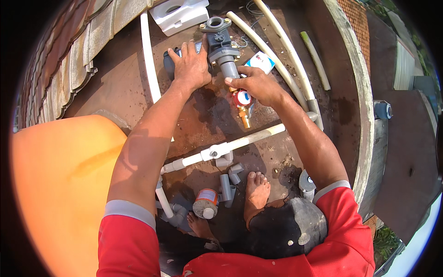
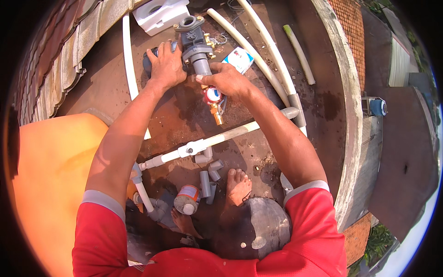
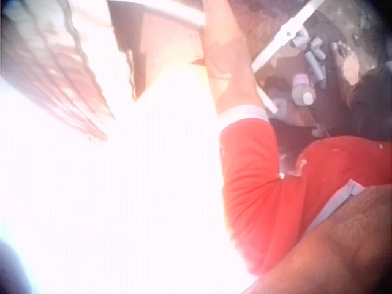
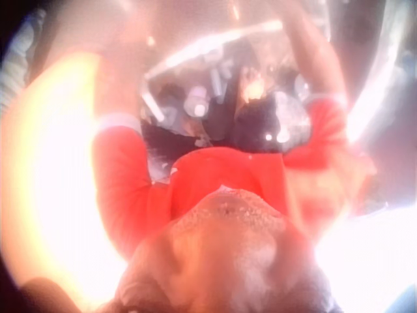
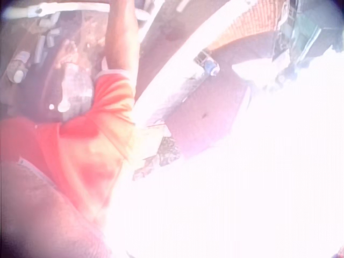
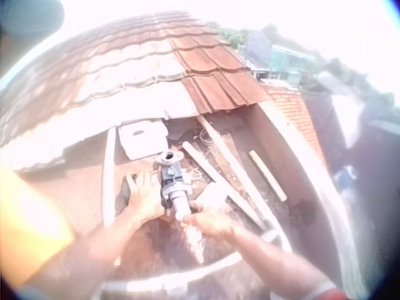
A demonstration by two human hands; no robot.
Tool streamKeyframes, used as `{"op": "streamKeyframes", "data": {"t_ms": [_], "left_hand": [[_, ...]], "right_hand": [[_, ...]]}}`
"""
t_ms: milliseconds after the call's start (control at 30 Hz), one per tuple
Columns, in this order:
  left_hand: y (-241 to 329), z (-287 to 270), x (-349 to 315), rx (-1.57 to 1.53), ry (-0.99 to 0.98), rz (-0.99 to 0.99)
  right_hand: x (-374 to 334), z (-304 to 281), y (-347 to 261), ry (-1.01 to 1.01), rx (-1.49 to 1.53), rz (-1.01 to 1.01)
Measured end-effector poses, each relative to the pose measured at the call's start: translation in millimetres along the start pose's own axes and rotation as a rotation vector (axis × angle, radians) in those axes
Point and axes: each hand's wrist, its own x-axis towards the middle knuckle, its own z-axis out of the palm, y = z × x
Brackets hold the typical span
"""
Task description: The person assembles a PVC pipe system on a rooftop next to a large orange water tank. They use an angle grinder to cut and smooth pipe ends, then connect pipes with fittings and a brass valve, and attach a water pump to the assembly.
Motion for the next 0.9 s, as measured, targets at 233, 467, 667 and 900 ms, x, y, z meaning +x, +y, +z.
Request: {"op": "streamKeyframes", "data": {"t_ms": [233,467,667,900], "left_hand": [[18,8,15,0.008,-0.07,-0.044],[-5,35,12,0.072,0.454,0.063],[36,-9,-54,-0.674,0.289,-0.162],[94,-24,-113,-1.55,-0.083,-0.504]], "right_hand": [[15,-12,2,-0.006,-0.166,-0.016],[26,-19,11,0.015,-0.054,-0.033],[26,-36,14,0.008,-0.106,-0.007],[23,-25,6,0.073,-0.117,-0.036]]}}
